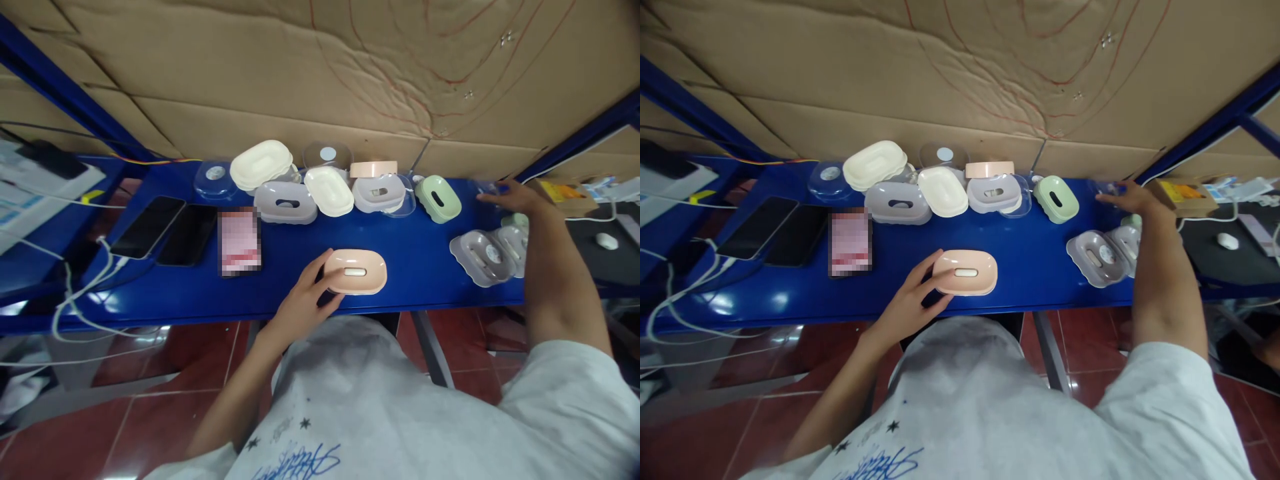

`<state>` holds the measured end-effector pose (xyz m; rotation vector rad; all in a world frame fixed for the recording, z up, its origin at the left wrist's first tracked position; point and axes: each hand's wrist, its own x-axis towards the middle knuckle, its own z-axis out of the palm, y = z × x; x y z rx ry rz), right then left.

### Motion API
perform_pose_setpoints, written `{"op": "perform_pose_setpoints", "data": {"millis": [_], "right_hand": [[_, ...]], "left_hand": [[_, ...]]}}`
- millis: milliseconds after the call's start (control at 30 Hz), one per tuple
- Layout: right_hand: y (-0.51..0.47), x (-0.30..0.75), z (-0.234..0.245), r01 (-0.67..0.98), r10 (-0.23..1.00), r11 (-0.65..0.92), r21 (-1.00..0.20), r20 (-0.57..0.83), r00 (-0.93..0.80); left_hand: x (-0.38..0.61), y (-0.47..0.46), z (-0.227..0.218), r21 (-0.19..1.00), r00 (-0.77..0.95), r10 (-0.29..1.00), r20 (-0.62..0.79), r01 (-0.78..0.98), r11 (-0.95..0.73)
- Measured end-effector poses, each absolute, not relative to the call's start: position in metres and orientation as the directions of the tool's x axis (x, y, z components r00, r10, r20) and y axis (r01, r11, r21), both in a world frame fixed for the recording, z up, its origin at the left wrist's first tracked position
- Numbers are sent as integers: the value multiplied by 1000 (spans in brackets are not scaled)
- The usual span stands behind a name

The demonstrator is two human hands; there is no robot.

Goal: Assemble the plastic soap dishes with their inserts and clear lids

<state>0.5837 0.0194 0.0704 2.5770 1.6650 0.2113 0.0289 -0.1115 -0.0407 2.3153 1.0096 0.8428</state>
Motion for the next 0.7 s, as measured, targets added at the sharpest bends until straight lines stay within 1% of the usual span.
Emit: {"op": "perform_pose_setpoints", "data": {"millis": [67, 100, 133, 167, 200, 233, 267, 300, 333, 367, 467, 633, 700], "right_hand": [[0, 572, 77, 917, 900, -397, 24, 208, 384], [-15, 559, 78, 937, 888, -345, -52, 304, 344], [-34, 541, 77, 967, 878, -231, -105, 405, 254], [-54, 518, 72, 985, 868, -105, -136, 470, 158], [-75, 492, 63, 986, 875, 40, -161, 482, 43], [-96, 464, 52, 960, 887, 189, -208, 456, -76], [-115, 434, 39, 908, 897, 312, -279, 402, -184], [-130, 406, 24, 842, 888, 410, -351, 363, -281], [-142, 380, 9, 782, 873, 472, -407, 341, -349], [-149, 357, -4, 736, 849, 521, -432, 349, -396], [-152, 313, -25, 695, 811, 584, -419, 333, -481], [-138, 308, -20, 673, 740, 671, -310, 324, -589], [-136, 312, -19, 657, 717, 695, -292, 336, -610]], "left_hand": [[29, -112, -40, 634, 539, 773, 334, 479, -607], [29, -112, -40, 640, 541, 775, 326, 478, -602], [29, -111, -40, 649, 542, 779, 315, 476, -593], [29, -111, -40, 662, 540, 786, 300, 476, -579], [29, -110, -41, 678, 536, 795, 284, 474, -561], [29, -109, -41, 696, 529, 805, 269, 471, -543], [29, -108, -42, 712, 519, 813, 263, 464, -527], [28, -106, -43, 725, 512, 818, 262, 455, -517], [28, -105, -44, 735, 511, 819, 262, 444, -512], [27, -105, -45, 742, 516, 815, 264, 432, -513], [25, -103, -47, 744, 538, 799, 268, 412, -527], [25, -103, -45, 735, 544, 792, 278, 410, -540], [25, -104, -44, 742, 547, 795, 263, 411, -529]]}}
